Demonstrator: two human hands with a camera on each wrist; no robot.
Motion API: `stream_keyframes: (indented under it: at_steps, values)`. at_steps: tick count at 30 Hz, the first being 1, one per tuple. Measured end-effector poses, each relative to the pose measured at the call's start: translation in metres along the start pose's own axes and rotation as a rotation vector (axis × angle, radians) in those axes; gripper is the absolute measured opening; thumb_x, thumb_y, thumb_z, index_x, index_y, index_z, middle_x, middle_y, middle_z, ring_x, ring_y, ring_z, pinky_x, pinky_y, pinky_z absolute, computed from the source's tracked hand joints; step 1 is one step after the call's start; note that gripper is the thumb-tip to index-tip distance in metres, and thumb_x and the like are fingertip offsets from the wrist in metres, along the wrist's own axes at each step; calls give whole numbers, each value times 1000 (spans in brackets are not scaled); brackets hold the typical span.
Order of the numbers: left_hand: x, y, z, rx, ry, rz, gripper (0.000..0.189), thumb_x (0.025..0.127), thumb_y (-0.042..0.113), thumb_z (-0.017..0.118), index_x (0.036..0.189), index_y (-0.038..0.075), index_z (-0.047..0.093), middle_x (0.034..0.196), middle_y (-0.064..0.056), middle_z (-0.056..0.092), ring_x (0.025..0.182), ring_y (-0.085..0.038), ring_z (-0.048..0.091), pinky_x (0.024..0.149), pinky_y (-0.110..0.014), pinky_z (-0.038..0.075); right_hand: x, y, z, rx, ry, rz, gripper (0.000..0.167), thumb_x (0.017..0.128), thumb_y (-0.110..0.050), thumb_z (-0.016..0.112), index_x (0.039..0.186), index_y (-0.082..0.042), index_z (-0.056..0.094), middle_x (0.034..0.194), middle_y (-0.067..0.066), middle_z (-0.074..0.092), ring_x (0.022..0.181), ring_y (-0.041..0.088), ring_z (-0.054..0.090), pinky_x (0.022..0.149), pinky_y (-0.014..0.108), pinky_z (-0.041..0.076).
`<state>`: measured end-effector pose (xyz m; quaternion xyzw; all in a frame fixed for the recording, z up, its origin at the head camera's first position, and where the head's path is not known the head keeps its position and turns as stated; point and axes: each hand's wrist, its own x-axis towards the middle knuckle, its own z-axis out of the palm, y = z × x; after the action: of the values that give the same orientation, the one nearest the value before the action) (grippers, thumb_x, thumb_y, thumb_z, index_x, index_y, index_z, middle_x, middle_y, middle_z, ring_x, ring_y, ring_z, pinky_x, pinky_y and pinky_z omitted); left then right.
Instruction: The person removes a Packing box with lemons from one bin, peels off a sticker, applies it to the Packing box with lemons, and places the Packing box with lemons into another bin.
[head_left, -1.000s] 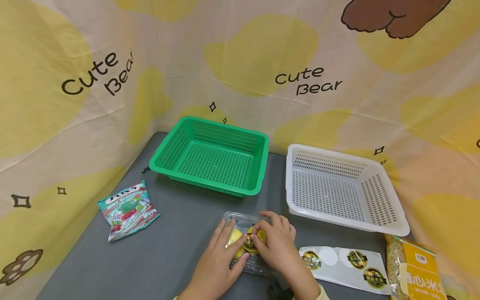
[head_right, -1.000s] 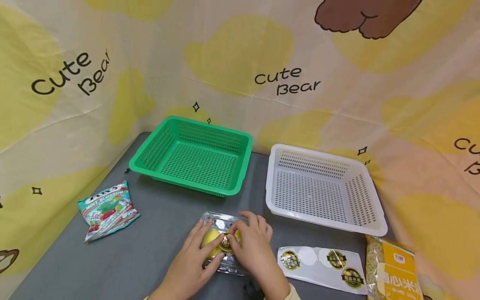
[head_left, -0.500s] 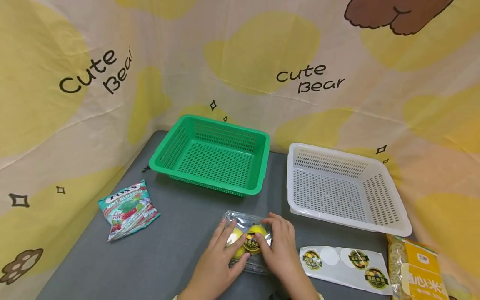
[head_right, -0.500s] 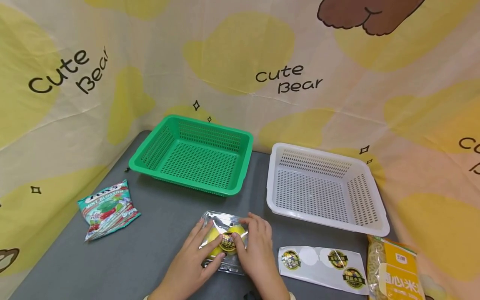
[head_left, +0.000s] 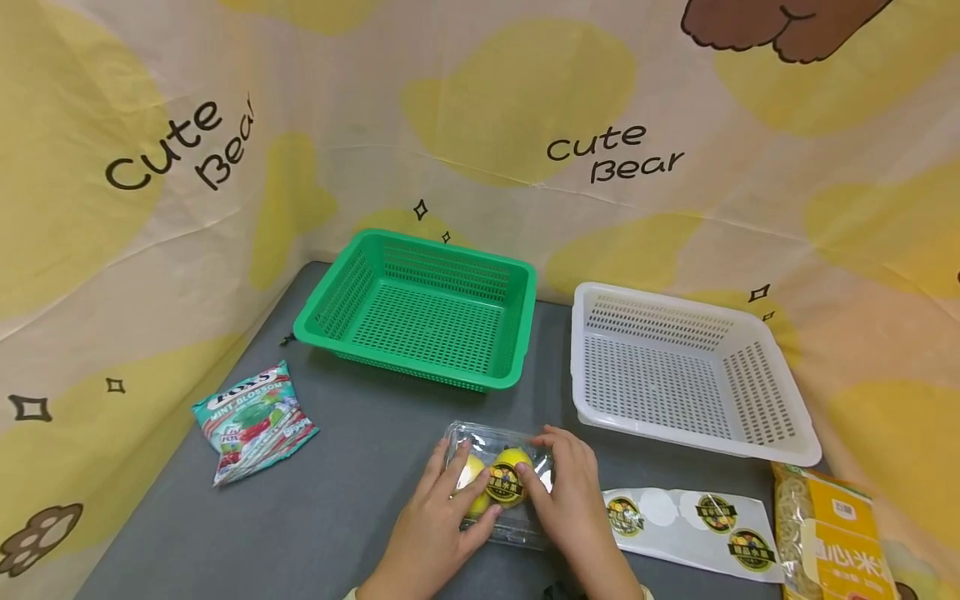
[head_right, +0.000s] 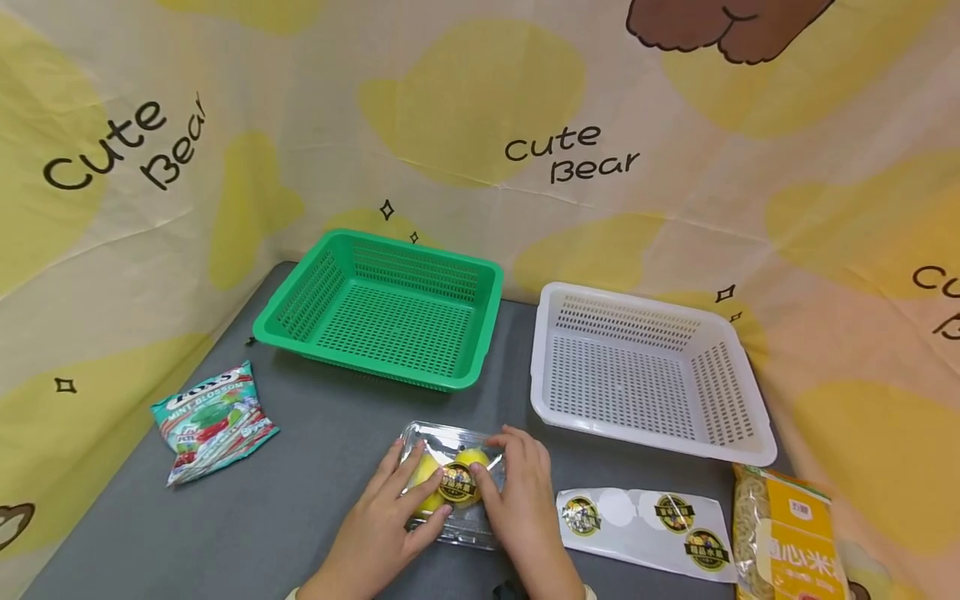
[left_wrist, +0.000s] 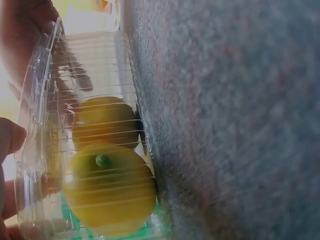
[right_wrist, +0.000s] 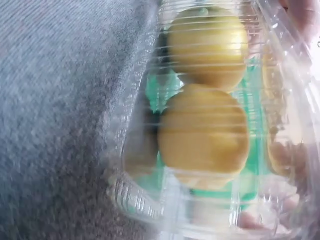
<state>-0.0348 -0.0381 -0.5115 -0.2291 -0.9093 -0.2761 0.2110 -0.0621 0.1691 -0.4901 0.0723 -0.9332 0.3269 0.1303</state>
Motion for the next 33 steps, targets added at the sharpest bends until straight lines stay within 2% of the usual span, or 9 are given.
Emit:
stream_keyframes:
  at_steps: [5,9,14,18,23,27,33]
  values:
    - [0,1,0,6,27,3,42,83,34,91,117,12,83,141,-24,64,135,-52,53,87,-53,60,-2,0,-1,-10,-21,82,39,89,-19,88,121,-8,67,141,17,61,134,45,50,110,64,39]
    - [-2,0,0,-5,62,31,40,87,35,88,117,9,83,139,-26,65,134,-54,54,87,-54,60,-7,-1,-2,12,-61,117,49,90,-25,87,131,-8,65,149,17,57,137,48,49,109,68,39]
    - [-2,-2,2,-10,80,42,39,86,34,88,117,10,83,139,-26,65,134,-54,54,85,-55,60,-11,0,-3,40,-95,134,60,89,-31,87,140,-13,61,156,15,51,138,48,48,107,70,40]
    - [-1,-2,1,-12,78,35,42,81,31,92,117,11,83,139,-24,66,134,-53,55,86,-54,60,-12,3,-5,54,-106,135,60,90,-32,86,142,-15,60,158,13,50,138,48,48,107,70,40]
    - [2,-2,0,-11,75,47,41,80,31,93,115,11,83,136,-24,67,134,-53,55,88,-54,60,-9,5,-6,45,-107,107,57,90,-26,85,140,-13,61,156,15,51,136,48,49,107,70,40]
    - [5,-4,0,-7,78,59,40,80,32,93,112,11,84,134,-23,69,133,-52,56,89,-54,59,-6,2,-10,2,-71,74,55,88,-22,86,137,-10,63,150,16,55,134,47,51,106,68,42]
    - [4,-2,0,-3,78,65,39,81,31,92,113,10,84,134,-24,69,133,-53,55,88,-54,60,-4,5,-33,-54,102,9,53,87,-17,88,134,-5,66,145,18,59,131,47,50,103,67,41]
